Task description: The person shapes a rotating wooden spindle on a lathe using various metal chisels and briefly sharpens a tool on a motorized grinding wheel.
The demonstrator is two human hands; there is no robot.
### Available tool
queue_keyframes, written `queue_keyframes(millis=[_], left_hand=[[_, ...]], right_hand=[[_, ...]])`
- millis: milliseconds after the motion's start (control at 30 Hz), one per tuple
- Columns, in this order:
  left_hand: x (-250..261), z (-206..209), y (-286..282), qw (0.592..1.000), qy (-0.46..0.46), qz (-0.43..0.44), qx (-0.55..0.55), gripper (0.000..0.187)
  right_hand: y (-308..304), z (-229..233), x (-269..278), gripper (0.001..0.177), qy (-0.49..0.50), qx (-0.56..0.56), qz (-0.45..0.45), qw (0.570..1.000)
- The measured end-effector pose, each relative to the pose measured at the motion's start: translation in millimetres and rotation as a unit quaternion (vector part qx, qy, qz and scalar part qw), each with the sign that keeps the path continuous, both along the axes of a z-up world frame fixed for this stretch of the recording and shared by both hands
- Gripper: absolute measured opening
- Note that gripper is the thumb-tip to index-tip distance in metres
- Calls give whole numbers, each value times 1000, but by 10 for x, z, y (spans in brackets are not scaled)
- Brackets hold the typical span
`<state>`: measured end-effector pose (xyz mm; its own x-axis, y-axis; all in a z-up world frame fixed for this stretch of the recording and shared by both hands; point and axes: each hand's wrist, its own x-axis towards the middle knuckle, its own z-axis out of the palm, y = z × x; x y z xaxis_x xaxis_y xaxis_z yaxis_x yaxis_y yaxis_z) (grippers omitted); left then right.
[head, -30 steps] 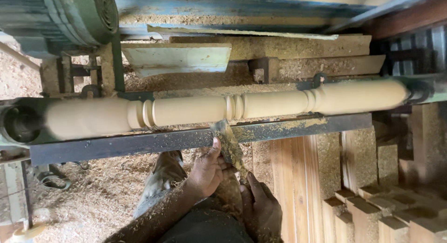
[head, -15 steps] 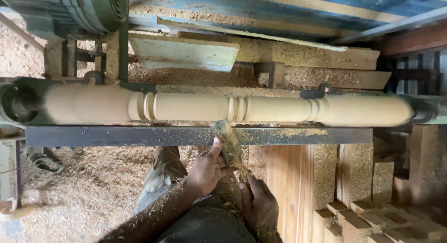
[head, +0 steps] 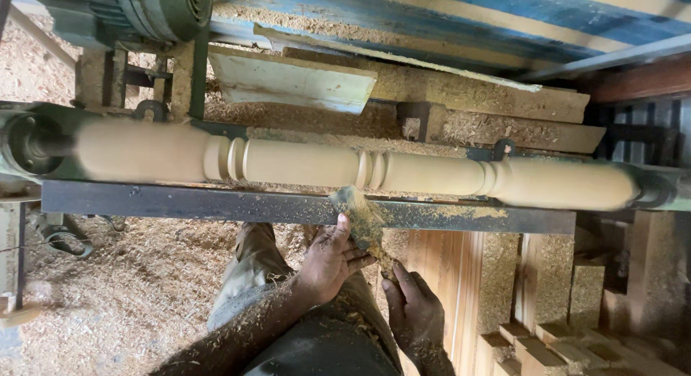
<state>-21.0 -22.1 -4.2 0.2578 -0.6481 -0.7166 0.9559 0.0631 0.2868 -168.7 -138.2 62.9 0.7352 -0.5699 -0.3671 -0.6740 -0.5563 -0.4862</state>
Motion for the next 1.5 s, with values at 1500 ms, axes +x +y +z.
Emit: queue_keyframes(millis=[1500], left_hand=[[443,-4,422,993,-12,-102,65,78]], right_hand=[[1182,37,248,40,-47,-16,-182,982]])
